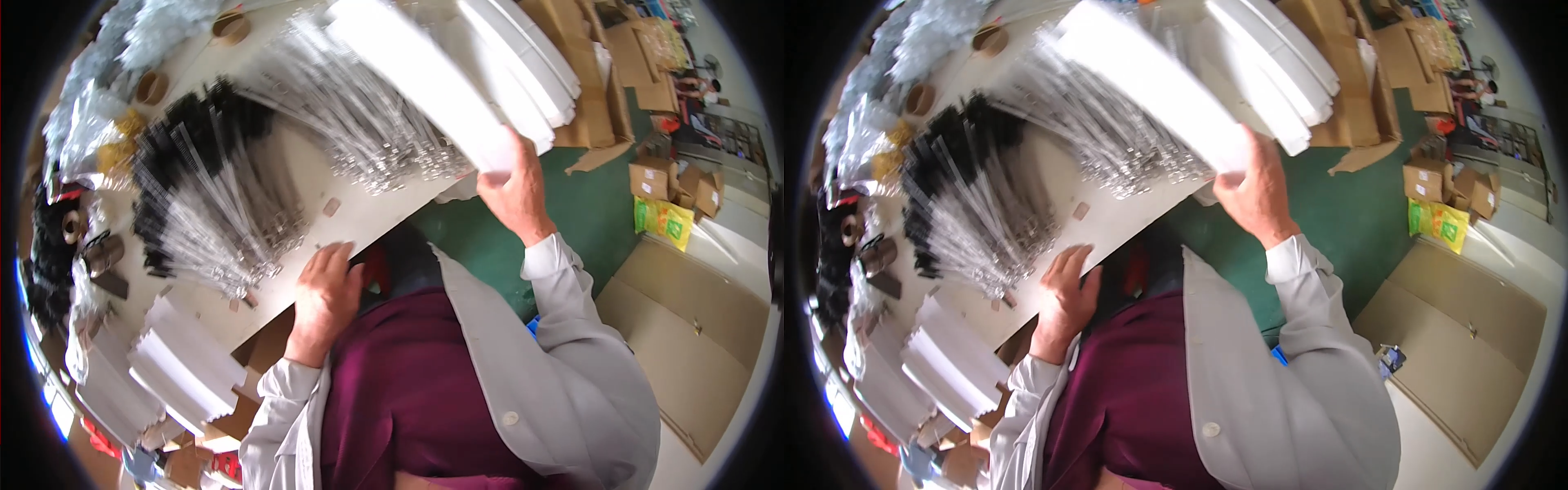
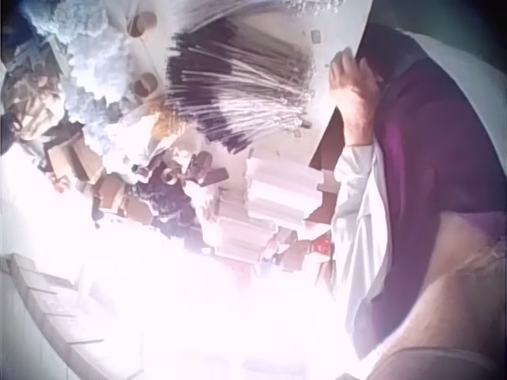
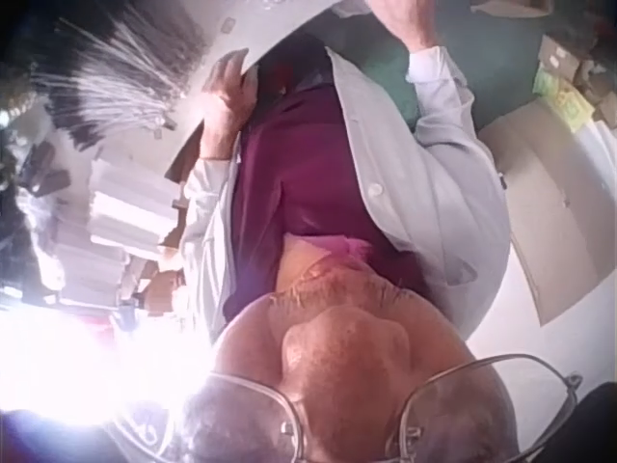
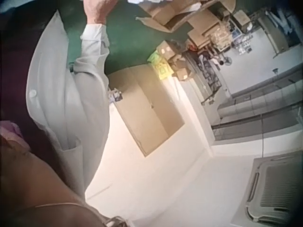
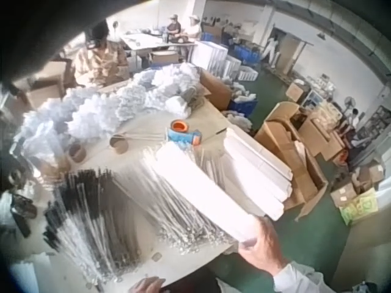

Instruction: The person is assembling thin metal brushes and sliding them into white cardboard sleeves.

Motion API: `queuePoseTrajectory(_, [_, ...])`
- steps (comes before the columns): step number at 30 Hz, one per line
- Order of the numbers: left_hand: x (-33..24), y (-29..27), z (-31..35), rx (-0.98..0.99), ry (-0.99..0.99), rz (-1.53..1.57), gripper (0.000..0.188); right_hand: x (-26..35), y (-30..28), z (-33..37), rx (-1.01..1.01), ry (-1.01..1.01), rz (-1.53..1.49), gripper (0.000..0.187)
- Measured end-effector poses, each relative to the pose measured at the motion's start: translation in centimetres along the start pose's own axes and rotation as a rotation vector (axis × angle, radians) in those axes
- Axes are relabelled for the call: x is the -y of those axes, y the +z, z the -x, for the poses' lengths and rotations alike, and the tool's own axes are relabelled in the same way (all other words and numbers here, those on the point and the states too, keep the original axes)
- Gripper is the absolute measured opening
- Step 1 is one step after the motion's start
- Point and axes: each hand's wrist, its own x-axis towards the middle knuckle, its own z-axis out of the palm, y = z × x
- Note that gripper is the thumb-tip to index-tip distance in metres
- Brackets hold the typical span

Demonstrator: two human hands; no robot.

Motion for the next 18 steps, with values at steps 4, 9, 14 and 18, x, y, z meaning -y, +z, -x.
queuePoseTrajectory(4, [-3.3, -2.6, -2.0, 0.009, 0.183, -0.165, 0.060, 6.6, 1.2, 0.5, 0.312, -0.201, -0.178, 0.073])
queuePoseTrajectory(9, [-1.4, -2.4, -1.6, 0.055, 0.172, -0.376, 0.079, 11.3, 2.0, 1.1, 0.593, -0.358, -0.213, 0.072])
queuePoseTrajectory(14, [0.2, -2.7, -0.9, 0.075, 0.219, -0.372, 0.086, 13.2, 3.5, 1.4, 0.650, -0.519, -0.232, 0.071])
queuePoseTrajectory(18, [0.8, -3.1, 0.3, 0.141, 0.112, -0.316, 0.083, 13.8, 4.4, 1.9, 0.630, -0.624, -0.217, 0.071])
